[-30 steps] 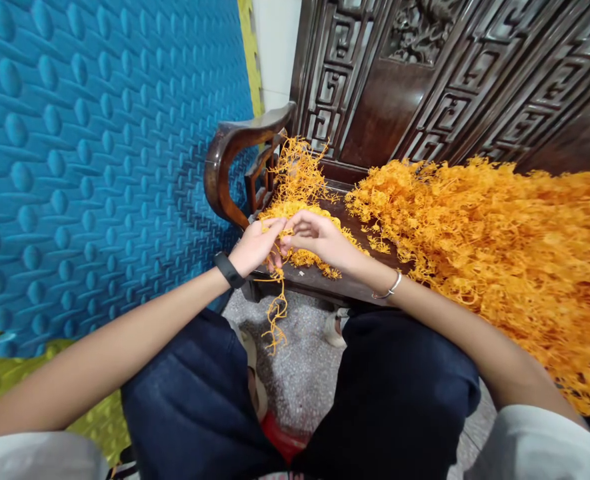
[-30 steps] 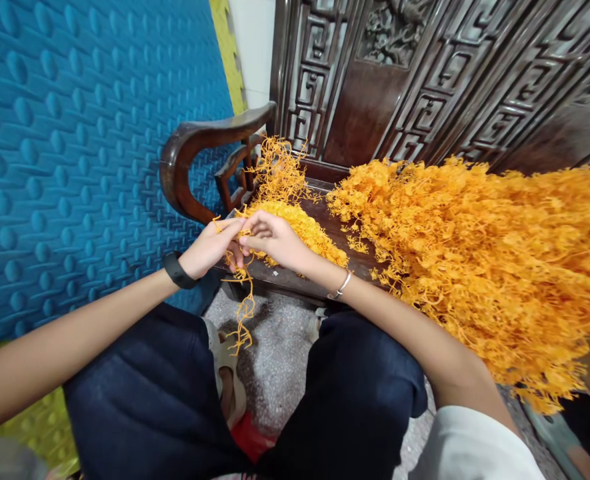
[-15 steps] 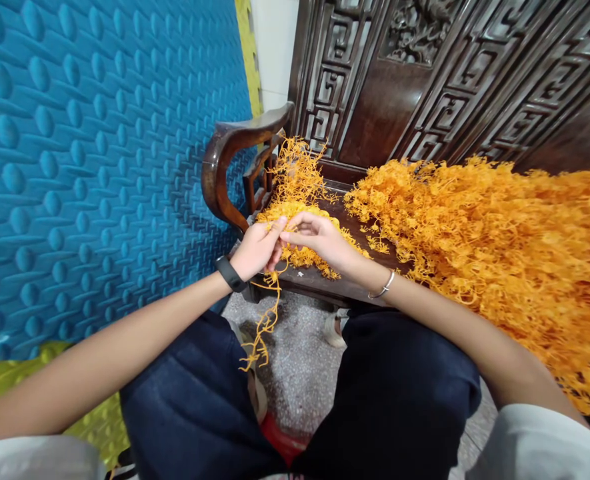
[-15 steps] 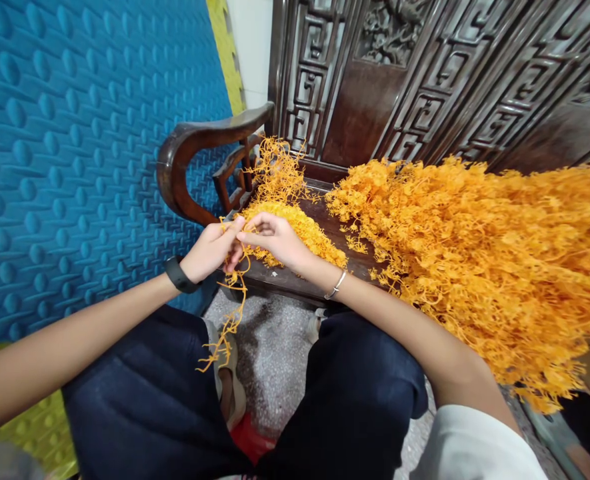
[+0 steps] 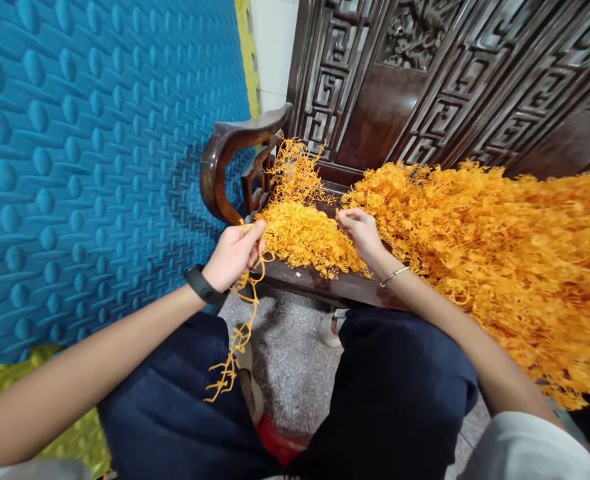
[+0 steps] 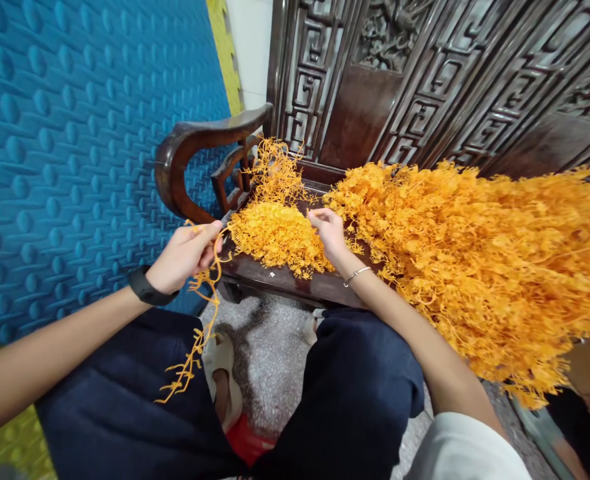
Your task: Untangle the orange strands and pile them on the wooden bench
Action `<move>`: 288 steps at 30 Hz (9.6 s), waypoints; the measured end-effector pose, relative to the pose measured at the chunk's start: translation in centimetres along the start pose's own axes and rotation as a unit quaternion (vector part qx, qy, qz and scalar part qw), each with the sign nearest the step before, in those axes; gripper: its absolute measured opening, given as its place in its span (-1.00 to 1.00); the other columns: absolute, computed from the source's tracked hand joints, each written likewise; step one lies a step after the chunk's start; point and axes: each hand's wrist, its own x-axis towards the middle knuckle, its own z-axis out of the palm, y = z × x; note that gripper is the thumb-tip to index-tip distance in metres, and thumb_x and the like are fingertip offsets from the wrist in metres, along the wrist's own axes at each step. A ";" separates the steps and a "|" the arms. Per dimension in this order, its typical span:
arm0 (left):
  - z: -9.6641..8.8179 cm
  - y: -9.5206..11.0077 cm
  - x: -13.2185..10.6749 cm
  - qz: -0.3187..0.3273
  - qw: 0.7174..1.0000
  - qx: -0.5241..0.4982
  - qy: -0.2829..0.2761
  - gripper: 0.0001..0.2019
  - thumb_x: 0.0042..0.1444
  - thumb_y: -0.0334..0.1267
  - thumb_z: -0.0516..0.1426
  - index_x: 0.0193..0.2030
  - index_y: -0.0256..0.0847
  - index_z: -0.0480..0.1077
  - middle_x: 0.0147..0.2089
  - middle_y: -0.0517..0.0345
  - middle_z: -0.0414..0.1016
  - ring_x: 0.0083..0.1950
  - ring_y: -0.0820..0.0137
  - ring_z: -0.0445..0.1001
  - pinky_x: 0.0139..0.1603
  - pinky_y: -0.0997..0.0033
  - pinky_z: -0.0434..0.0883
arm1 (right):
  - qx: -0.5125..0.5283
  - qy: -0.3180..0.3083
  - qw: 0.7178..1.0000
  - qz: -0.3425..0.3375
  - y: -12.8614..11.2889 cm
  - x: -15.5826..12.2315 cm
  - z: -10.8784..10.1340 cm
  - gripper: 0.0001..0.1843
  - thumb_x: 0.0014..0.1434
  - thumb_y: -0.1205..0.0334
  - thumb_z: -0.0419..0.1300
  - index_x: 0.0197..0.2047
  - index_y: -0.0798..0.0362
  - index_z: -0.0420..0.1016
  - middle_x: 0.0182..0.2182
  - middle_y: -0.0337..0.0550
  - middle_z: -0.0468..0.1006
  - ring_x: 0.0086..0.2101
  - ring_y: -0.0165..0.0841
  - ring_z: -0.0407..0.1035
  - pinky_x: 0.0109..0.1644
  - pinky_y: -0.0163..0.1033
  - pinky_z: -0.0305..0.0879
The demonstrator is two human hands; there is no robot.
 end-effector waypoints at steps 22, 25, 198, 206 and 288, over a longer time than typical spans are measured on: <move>-1.3 -0.7 1.9 -0.088 0.975 -0.135 -0.150 -0.62 0.22 -0.01 -0.04 -0.26 -0.34 0.37 -0.41 0.02 0.52 -0.59 0.43 0.46 -0.59 0.46 0.40 | -0.519 -0.256 0.747 -0.326 3.0 -0.8 3.5 -0.80 0.09 0.45 0.05 -0.25 0.15 0.45 -0.25 0.05 0.45 -0.22 -0.22 0.27 -0.11 -0.14 0.12; -1.4 -0.8 2.1 -0.088 0.972 -0.156 -0.151 -0.60 0.23 0.00 -0.05 -0.26 -0.33 0.37 -0.40 0.02 0.52 -0.57 0.42 0.47 -0.57 0.45 0.41 | -0.471 -0.247 0.787 -0.312 3.1 -0.6 3.0 -0.74 0.03 0.43 0.12 -0.17 0.15 0.46 -0.16 0.05 0.39 -0.17 -0.20 0.27 -0.06 -0.09 0.16; -2.5 -0.6 1.7 0.044 0.982 -0.169 -0.078 -0.86 0.02 -0.25 0.15 -0.47 -0.28 0.38 -0.66 0.28 0.17 -0.58 0.54 0.24 -0.54 0.55 0.20 | -0.518 -0.214 0.751 -0.349 2.2 0.0 2.2 -0.86 0.21 0.25 0.09 -0.24 0.08 0.45 -0.25 -0.05 0.46 -0.18 -0.21 0.24 -0.14 -0.16 0.09; -2.5 -0.6 1.9 0.064 0.973 -0.206 -0.076 -0.89 0.09 -0.27 0.12 -0.28 -0.26 0.39 -0.54 0.24 0.31 -0.49 0.50 0.35 -0.45 0.52 0.31 | -0.555 -0.199 0.703 -0.397 2.5 0.2 2.3 -0.81 0.26 0.24 0.01 -0.17 0.10 0.40 -0.19 0.00 0.43 -0.18 -0.20 0.19 -0.14 -0.16 0.04; 21.2 4.4 20.7 0.174 0.939 0.279 -0.103 0.17 -0.14 0.01 0.27 0.39 -0.40 -0.44 0.40 -0.46 -0.26 0.40 -0.12 -0.20 0.30 -0.12 -0.08 | -0.283 0.272 0.898 -0.198 -4.4 18.5 -15.1 -0.85 0.04 0.19 0.18 -0.36 0.10 0.40 -0.47 -0.19 0.43 -0.44 -0.37 0.29 -0.22 -0.21 0.28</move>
